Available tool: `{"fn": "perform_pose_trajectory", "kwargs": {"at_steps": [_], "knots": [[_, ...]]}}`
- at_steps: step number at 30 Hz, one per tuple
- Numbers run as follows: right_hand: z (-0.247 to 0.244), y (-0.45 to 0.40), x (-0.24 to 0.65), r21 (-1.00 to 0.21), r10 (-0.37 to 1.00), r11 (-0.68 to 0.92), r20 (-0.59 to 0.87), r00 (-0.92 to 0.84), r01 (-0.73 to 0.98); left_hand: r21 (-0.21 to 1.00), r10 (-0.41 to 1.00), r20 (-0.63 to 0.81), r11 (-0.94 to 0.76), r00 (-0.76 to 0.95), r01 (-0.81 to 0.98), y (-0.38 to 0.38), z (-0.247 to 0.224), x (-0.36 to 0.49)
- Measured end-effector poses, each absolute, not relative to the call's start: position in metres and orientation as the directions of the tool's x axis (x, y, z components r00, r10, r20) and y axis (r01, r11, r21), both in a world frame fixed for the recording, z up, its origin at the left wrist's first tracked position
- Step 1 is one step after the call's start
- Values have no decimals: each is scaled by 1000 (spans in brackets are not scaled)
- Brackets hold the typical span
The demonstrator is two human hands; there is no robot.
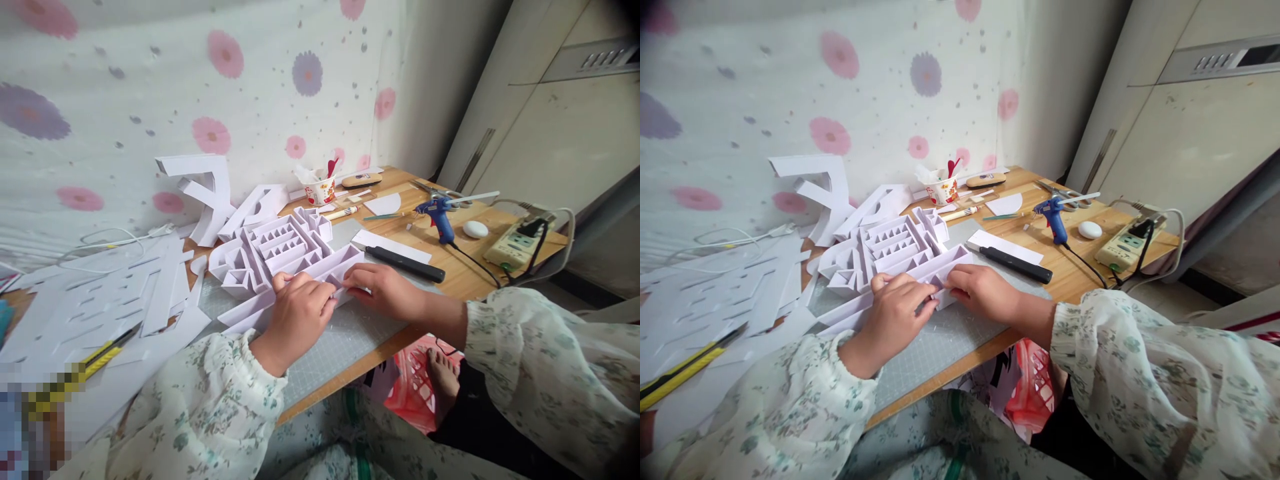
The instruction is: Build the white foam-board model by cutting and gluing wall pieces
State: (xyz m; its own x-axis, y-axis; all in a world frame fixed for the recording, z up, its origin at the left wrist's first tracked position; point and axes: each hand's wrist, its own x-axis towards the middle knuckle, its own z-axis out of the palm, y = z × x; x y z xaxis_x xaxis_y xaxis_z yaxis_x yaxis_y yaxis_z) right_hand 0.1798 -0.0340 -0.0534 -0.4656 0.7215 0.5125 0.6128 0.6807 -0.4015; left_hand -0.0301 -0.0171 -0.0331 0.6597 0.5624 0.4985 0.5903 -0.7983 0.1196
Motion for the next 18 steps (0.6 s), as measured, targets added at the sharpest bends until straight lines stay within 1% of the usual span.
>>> {"fn": "perform_pose_trajectory", "kwargs": {"at_steps": [9,18], "knots": [[-55,-33,178,-453,737,670,504,-451,588,97,561,484,-797,671,596,-18,-33,-29],[-58,-33,178,-514,783,614,492,-381,599,56,552,487,-793,677,607,-17,-33,-29]]}}
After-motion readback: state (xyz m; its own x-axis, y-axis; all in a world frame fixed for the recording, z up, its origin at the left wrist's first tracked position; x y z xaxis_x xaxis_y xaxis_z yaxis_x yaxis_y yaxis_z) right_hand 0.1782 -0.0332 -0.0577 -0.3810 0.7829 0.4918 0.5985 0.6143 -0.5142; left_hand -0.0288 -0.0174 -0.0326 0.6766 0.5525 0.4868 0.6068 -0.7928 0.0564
